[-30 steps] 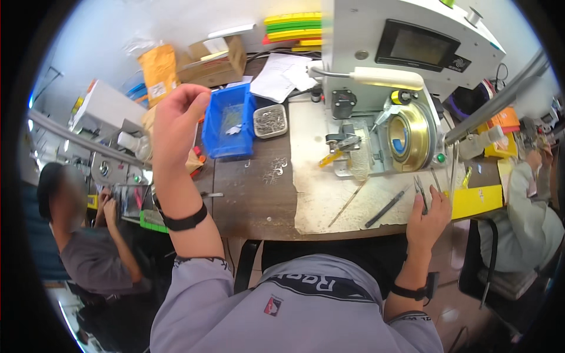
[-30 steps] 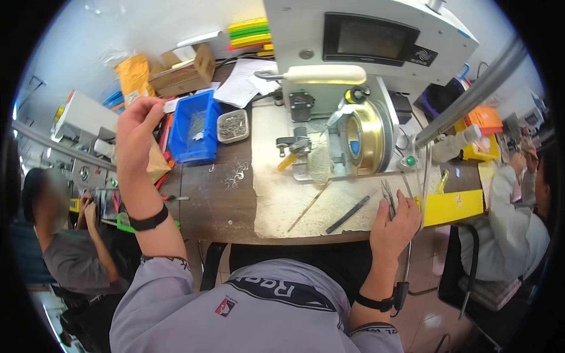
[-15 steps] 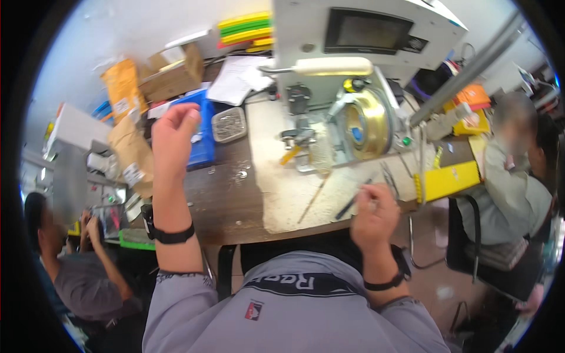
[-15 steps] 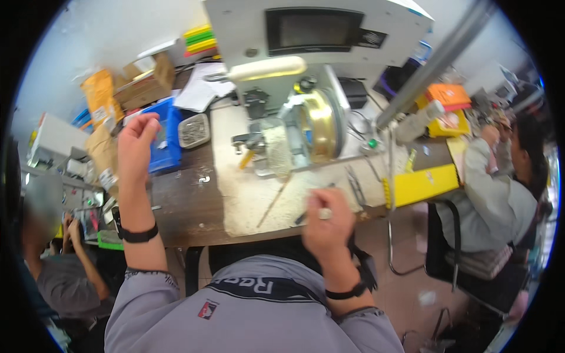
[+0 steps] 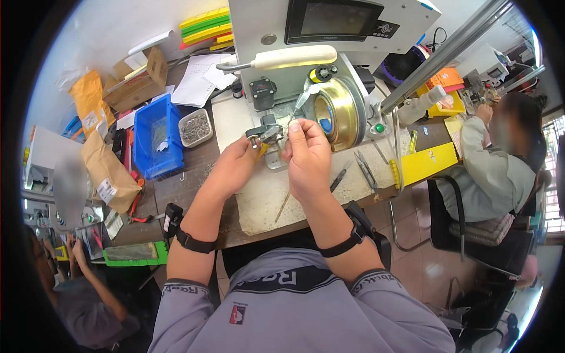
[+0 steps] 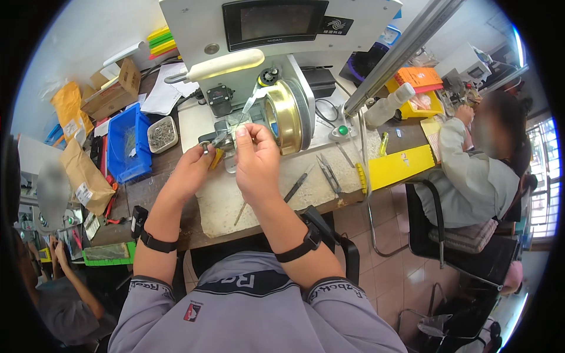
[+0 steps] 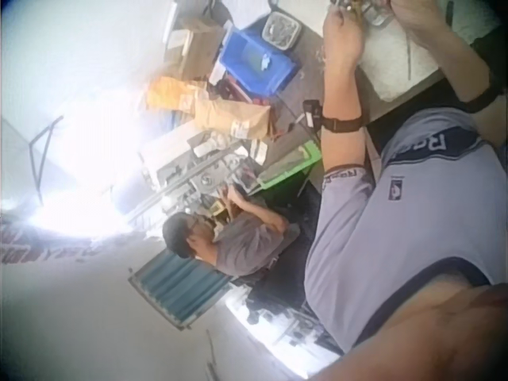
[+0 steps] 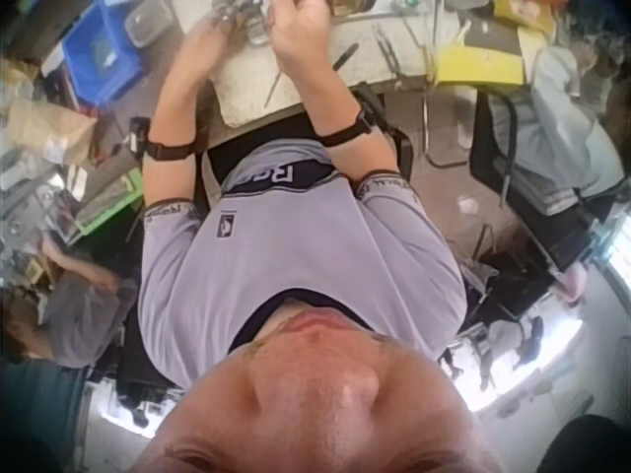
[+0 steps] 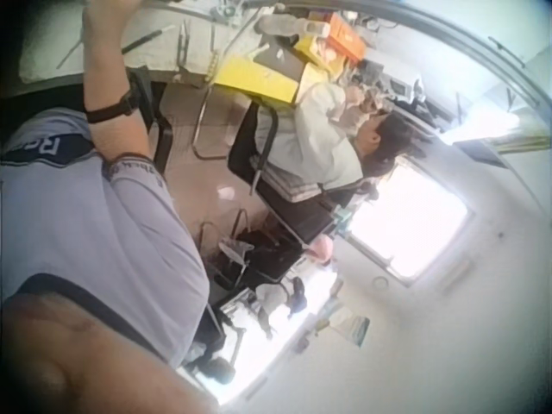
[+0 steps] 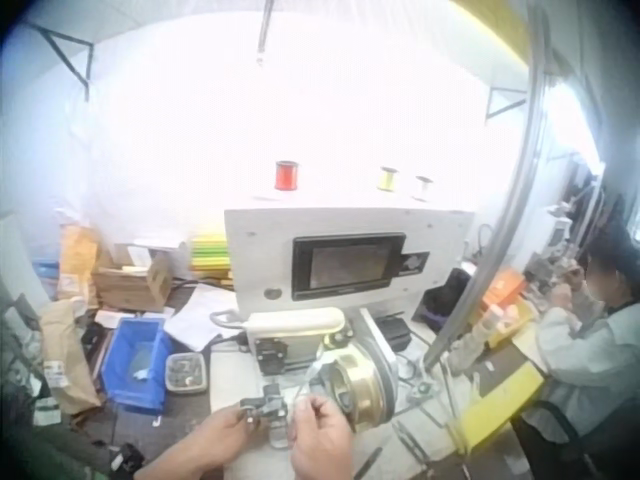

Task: Assembling electronic components using a specialized machine and applying glue to parts.

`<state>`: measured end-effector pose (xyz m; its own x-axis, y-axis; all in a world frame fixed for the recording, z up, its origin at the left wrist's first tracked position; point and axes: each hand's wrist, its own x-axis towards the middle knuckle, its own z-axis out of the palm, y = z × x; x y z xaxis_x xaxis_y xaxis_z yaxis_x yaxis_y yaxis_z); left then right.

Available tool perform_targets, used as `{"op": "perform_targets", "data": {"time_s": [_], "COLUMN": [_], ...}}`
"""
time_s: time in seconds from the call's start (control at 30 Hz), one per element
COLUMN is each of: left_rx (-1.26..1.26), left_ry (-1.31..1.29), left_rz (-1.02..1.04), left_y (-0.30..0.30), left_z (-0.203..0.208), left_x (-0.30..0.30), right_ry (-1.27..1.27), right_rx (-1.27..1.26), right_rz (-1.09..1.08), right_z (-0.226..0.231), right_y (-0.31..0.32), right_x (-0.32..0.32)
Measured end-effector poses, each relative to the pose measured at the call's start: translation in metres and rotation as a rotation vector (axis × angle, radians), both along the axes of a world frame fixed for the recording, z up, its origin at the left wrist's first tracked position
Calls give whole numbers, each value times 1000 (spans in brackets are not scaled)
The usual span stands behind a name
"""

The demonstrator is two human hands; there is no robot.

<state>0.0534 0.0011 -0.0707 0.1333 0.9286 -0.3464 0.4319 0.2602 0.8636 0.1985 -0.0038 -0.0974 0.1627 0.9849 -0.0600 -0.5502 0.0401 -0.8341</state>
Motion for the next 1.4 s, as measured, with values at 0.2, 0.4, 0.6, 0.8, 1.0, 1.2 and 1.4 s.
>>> {"op": "perform_targets", "data": {"time_s": [0.2, 0.4, 0.6, 0.8, 1.0, 1.2, 1.4], "left_rx": [47, 30, 603, 715, 687, 867, 978], "left_ry": [153, 377, 431, 42, 128, 180, 213], "left_rz": [-90, -205, 28, -57, -123, -160, -200], "left_y": [4, 12, 3, 4, 9, 10, 13], "left_z": [-18, -10, 21, 42, 42, 34, 32], "left_x": [-10, -14, -26, 6, 15, 15, 21], "right_ry": [-60, -151, -486, 45, -318, -407, -298], "right_rx": [-30, 100, 169, -41, 73, 128, 52], "right_rz": [20, -57, -195, -59, -118, -224, -181], "right_z": [-3, -6, -1, 9, 5, 9, -1], "right_y": [0, 5, 5, 3, 5, 3, 5], "right_x": [-1, -6, -7, -10, -3, -9, -8]}}
